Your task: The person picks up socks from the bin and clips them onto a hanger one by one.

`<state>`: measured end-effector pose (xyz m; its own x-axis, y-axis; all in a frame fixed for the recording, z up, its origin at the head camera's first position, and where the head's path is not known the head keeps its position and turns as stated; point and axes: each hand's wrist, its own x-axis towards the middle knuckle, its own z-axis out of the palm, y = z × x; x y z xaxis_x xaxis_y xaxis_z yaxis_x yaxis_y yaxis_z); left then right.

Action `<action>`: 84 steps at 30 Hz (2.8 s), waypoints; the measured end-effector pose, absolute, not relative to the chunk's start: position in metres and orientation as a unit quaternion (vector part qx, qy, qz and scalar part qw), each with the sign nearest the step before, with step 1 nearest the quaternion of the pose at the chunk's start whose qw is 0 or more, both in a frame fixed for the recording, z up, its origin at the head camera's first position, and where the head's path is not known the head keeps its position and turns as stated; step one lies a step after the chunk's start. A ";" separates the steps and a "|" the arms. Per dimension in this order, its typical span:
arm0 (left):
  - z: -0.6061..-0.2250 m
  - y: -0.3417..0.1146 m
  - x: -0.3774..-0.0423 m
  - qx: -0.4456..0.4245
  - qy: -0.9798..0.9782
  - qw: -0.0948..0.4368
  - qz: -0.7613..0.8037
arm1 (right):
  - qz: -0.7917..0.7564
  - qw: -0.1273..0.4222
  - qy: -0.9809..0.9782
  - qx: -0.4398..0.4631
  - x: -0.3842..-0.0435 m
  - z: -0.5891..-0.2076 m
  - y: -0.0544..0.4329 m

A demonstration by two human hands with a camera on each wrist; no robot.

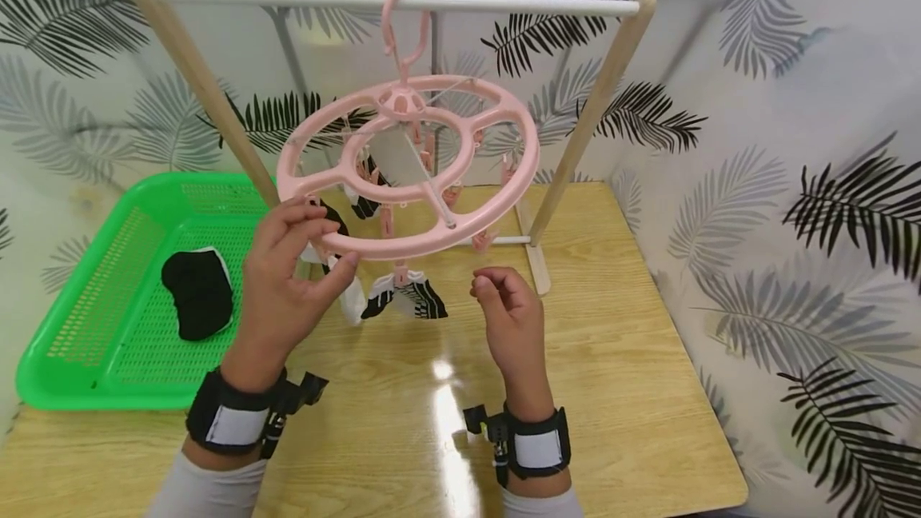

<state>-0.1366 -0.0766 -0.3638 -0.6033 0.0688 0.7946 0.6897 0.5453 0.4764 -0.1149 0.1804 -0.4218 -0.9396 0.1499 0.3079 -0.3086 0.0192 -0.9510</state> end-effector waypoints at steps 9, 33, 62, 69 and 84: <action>-0.356 -0.083 -0.138 -0.242 -0.804 0.350 -0.415 | 0.699 0.181 -0.689 0.056 -0.119 -0.417 0.186; -0.332 -0.111 -0.142 -0.293 -0.835 0.283 -0.370 | 0.641 0.172 -0.730 0.162 -0.142 -0.394 0.201; -0.330 -0.124 -0.152 -0.320 -0.836 0.251 -0.368 | 0.686 0.023 -0.678 0.262 -0.158 -0.387 0.202; -0.332 -0.124 -0.154 -0.319 -0.831 0.252 -0.379 | 0.691 0.023 -0.677 0.250 -0.158 -0.387 0.201; -0.336 -0.126 -0.162 -0.331 -0.814 0.265 -0.396 | 0.686 0.028 -0.677 0.265 -0.152 -0.386 0.195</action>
